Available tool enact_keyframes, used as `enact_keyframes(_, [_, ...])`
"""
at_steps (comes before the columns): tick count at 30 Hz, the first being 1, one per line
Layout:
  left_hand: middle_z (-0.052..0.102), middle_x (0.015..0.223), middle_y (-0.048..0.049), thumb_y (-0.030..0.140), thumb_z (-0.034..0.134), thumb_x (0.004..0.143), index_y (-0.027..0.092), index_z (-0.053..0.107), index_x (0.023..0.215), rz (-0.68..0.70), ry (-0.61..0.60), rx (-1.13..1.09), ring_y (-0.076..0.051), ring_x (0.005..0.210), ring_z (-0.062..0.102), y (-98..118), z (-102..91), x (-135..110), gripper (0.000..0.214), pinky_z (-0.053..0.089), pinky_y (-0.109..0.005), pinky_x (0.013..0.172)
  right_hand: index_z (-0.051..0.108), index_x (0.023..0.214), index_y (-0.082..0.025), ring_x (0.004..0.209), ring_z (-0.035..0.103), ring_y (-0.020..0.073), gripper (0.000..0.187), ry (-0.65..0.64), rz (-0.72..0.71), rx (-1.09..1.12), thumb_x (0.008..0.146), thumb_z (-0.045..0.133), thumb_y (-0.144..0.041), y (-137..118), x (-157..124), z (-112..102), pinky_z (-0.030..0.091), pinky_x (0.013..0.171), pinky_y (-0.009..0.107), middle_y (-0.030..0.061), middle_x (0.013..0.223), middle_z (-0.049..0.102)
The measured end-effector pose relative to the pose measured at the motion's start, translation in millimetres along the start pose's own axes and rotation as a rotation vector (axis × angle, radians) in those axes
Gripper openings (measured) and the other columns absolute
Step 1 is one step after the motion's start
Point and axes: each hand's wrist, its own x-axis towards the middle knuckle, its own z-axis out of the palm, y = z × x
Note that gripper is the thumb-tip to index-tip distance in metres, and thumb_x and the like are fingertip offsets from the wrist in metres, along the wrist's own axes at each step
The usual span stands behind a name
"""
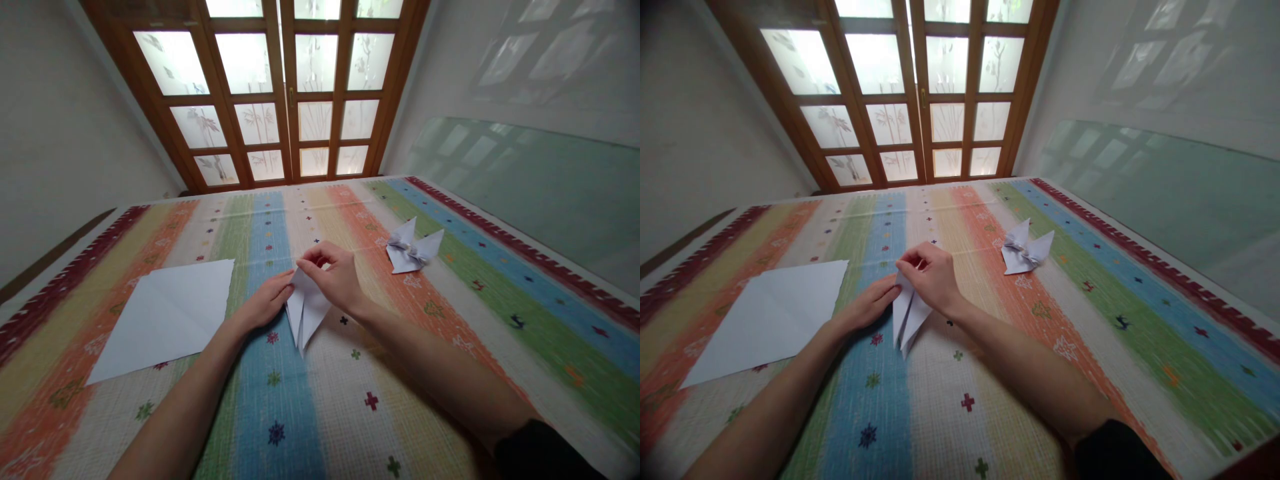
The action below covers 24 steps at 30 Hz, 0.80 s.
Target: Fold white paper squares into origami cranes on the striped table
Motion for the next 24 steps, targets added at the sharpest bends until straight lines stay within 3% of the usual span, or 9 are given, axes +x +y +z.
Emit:
enact_keyframes(3, [0.067, 0.123, -0.0076, 0.031, 0.037, 0.096, 0.023, 0.064, 0.120, 0.001, 0.022, 0.105, -0.023, 0.118, 0.059, -8, -3.1, -8, 0.038, 0.044, -0.045, 0.106, 0.064, 0.067, -0.021, 0.062, 0.057, 0.0126, 0.012, 0.020, -0.058, -0.054, 0.078, 0.066, -0.025, -3, -3, 0, 0.047, 0.060, 0.027, -0.0002, 0.068, 0.066])
enact_keyframes(5, [0.066, 0.126, -0.0104, 0.029, 0.037, 0.095, 0.019, 0.062, 0.124, -0.022, 0.100, 0.217, -0.024, 0.119, 0.059, -10, -6.5, -16, 0.039, 0.044, -0.047, 0.105, 0.063, 0.067, -0.021, 0.061, 0.057, 0.0127, 0.013, 0.060, -0.086, -0.072, 0.079, 0.066, -0.024, -3, -4, 1, 0.046, 0.060, 0.027, -0.0003, 0.067, 0.065])
enact_keyframes(8, [0.064, 0.128, -0.0125, 0.025, 0.038, 0.095, 0.017, 0.060, 0.126, -0.016, 0.255, 0.389, -0.026, 0.118, 0.059, 1, -11.3, -28, 0.039, 0.046, -0.049, 0.102, 0.061, 0.066, -0.021, 0.062, 0.056, 0.0133, 0.015, 0.101, -0.123, -0.112, 0.081, 0.064, -0.023, -3, -7, 4, 0.046, 0.061, 0.027, 0.0000, 0.067, 0.064])
enact_keyframes(10, [0.065, 0.127, -0.0126, 0.026, 0.042, 0.095, 0.019, 0.061, 0.125, 0.063, 0.296, 0.474, -0.027, 0.115, 0.060, 15, -11.5, -37, 0.036, 0.048, -0.049, 0.100, 0.061, 0.067, -0.022, 0.064, 0.057, 0.0144, 0.015, 0.097, -0.140, -0.159, 0.082, 0.063, -0.024, -3, -9, 6, 0.047, 0.065, 0.029, 0.0005, 0.068, 0.064])
enact_keyframes(14, [0.066, 0.125, -0.0125, 0.028, 0.047, 0.094, 0.019, 0.061, 0.127, 0.253, 0.132, 0.551, -0.028, 0.115, 0.060, 39, -3.2, -55, 0.037, 0.048, -0.045, 0.098, 0.064, 0.085, -0.022, 0.077, 0.060, 0.0183, 0.008, 0.069, -0.200, -0.215, 0.085, 0.061, -0.029, -2, -13, 1, 0.050, 0.073, 0.033, 0.0037, 0.081, 0.066])
enact_keyframes(18, [0.056, 0.139, -0.0125, 0.037, 0.046, 0.097, 0.021, 0.047, 0.142, 0.280, -0.038, 0.560, -0.029, 0.129, 0.052, 40, 4.0, -72, 0.048, 0.042, -0.048, 0.105, 0.059, 0.116, -0.022, 0.104, 0.059, 0.0273, 0.033, 0.125, -0.394, -0.353, 0.085, 0.059, -0.034, 5, -28, -25, 0.048, 0.089, 0.045, 0.0109, 0.110, 0.064])
enact_keyframes(20, [0.049, 0.147, -0.0126, 0.045, 0.045, 0.097, 0.021, 0.037, 0.148, 0.262, -0.104, 0.564, -0.030, 0.134, 0.046, 36, 4.1, -78, 0.058, 0.037, -0.049, 0.110, 0.058, 0.119, -0.024, 0.103, 0.060, 0.0264, 0.035, 0.025, -0.597, -0.468, 0.085, 0.056, -0.029, 12, -38, -43, 0.047, 0.091, 0.045, 0.0094, 0.109, 0.066])
enact_keyframes(22, [0.045, 0.150, -0.0131, 0.050, 0.044, 0.096, 0.019, 0.030, 0.151, 0.239, -0.148, 0.571, -0.030, 0.137, 0.043, 33, 3.2, -80, 0.065, 0.033, -0.049, 0.112, 0.057, 0.123, -0.025, 0.105, 0.062, 0.0222, 0.036, -0.240, -0.828, -0.557, 0.087, 0.052, -0.025, 19, -45, -59, 0.048, 0.091, 0.040, 0.0061, 0.112, 0.068])
enact_keyframes(24, [0.044, 0.150, -0.0134, 0.052, 0.045, 0.096, 0.019, 0.029, 0.152, 0.222, -0.176, 0.578, -0.029, 0.138, 0.041, 31, 2.6, -81, 0.067, 0.030, -0.049, 0.114, 0.059, 0.123, -0.022, 0.110, 0.061, 0.0192, 0.033, -0.377, -1.014, -0.616, 0.091, 0.049, -0.022, 24, -48, -69, 0.047, 0.095, 0.037, 0.0050, 0.115, 0.070])
